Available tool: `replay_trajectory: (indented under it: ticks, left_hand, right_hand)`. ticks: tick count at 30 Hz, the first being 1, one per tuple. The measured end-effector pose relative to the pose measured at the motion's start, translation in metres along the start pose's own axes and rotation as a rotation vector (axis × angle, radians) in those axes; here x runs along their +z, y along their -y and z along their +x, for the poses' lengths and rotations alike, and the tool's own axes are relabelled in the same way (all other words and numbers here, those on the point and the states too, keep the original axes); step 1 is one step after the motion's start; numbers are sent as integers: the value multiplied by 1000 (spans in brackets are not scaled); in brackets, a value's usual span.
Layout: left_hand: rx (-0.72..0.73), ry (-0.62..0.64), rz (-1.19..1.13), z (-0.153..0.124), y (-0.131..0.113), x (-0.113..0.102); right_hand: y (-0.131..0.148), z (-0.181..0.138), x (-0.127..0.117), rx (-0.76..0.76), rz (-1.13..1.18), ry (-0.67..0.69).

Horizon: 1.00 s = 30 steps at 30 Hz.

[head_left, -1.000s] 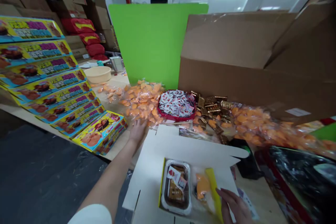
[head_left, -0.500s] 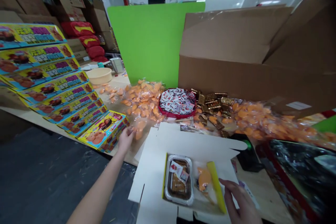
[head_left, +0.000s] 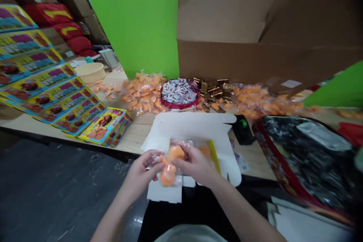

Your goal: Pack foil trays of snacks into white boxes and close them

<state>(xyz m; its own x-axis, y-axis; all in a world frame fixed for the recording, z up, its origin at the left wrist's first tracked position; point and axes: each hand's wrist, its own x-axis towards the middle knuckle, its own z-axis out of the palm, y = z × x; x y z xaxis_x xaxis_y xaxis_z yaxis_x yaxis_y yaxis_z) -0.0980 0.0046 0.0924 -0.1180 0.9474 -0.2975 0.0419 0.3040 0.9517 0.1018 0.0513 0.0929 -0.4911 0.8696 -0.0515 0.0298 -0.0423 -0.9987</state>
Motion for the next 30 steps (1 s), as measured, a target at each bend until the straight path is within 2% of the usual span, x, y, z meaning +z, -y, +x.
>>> replay_trajectory:
  ticks: [2, 4, 5, 7, 8, 9, 10, 12, 13, 16, 20, 22, 24, 27, 30]
  left_hand:
    - [-27, 92, 14, 2, 4, 20]
    - [3, 76, -20, 11, 10, 35]
    - [58, 36, -21, 18, 13, 41]
    - [255, -55, 67, 31, 20, 51]
    - [382, -69, 161, 36, 25, 55]
    - [514, -52, 276, 41, 30, 59]
    - [633, -7, 397, 45, 35, 62]
    - [801, 117, 610, 49, 46, 65]
    - [841, 173, 689, 50, 50, 65]
    - [815, 282, 818, 48, 58, 62]
    - [669, 397, 721, 44, 56, 56]
    - [552, 312, 534, 41, 54, 52]
    - [406, 98, 238, 40, 54, 41]
    - [197, -274, -194, 51, 55, 12]
    - [165, -509, -269, 87, 48, -22]
  right_hand:
    - [-4, -3, -8, 47, 27, -6]
    - [-13, -12, -28, 75, 69, -166]
    - [-19, -18, -41, 49, 68, -298]
    - [-31, -28, -67, -94, -51, -546]
    - [-37, -32, -79, -187, -172, -604]
    - [-44, -34, -88, -267, -320, -594]
    - [-50, -35, -94, -321, -478, -522]
    - [-63, -36, -98, -333, -777, -291]
    - [-69, -36, -98, -300, -905, -177]
    - [-82, -41, -92, -153, -1133, 6]
    - [-85, -51, -91, -71, -1169, 62]
    - [-85, -55, -92, -52, -1172, 84]
    - [-86, -57, -93, -40, -1173, 85]
    - [-90, -58, -93, -58, -1156, 50]
    - [-97, -58, -91, -142, -1133, -11]
